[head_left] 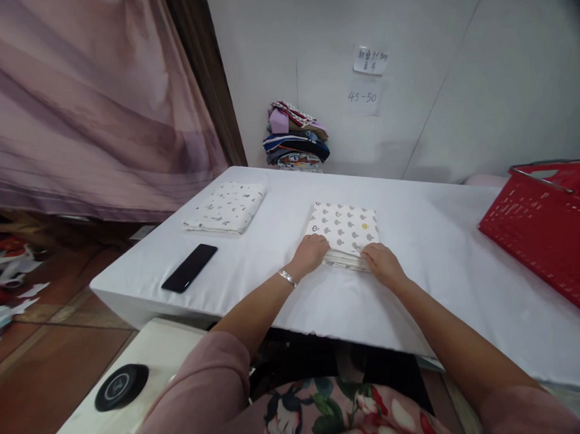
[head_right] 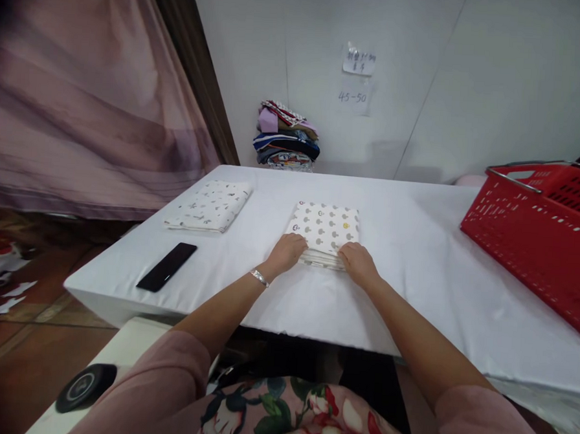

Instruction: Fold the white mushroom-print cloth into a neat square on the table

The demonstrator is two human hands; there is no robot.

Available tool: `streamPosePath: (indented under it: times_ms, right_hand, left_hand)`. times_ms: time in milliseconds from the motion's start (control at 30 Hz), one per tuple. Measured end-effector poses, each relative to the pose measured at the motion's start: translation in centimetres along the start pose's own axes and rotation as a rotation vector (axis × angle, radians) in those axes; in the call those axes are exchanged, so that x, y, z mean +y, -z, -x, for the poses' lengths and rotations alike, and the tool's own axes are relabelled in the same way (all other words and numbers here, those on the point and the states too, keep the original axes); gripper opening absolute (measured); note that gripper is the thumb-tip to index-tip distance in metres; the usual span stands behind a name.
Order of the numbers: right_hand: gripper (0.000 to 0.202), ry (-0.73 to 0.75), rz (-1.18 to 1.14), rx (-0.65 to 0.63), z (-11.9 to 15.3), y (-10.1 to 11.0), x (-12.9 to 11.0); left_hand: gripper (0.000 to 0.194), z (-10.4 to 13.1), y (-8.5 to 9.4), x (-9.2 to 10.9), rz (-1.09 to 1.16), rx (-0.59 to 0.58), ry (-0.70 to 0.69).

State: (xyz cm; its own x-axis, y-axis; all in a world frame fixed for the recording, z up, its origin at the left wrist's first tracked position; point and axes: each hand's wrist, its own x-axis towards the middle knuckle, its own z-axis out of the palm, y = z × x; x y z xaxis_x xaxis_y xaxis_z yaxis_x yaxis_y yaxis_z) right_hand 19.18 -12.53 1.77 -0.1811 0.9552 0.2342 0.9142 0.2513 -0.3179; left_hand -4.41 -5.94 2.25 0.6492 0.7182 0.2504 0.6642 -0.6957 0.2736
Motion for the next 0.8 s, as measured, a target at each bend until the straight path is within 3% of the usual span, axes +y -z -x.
streamPosePath:
  times_ms: [300, 633, 800]
  right_hand:
    - [0.025, 0.127, 0.051, 0.025, 0.7, -0.8, 0.2]
    - [0.028, 0.072, 0.099, -0.033, -0.4, -0.3, -0.6]
    - [0.030, 0.079, 0.075, 0.039, -0.1, -0.6, -0.7]
  left_hand:
    - [0.017, 1.4, -1.2, -0.6, -0.035, 0.060, -0.093]
    - [0.020, 0.3, -0.6, -0.3, 0.006, 0.017, -0.031]
    - [0.027, 0.3, -1.1, 0.1, -0.055, 0.065, -0.019]
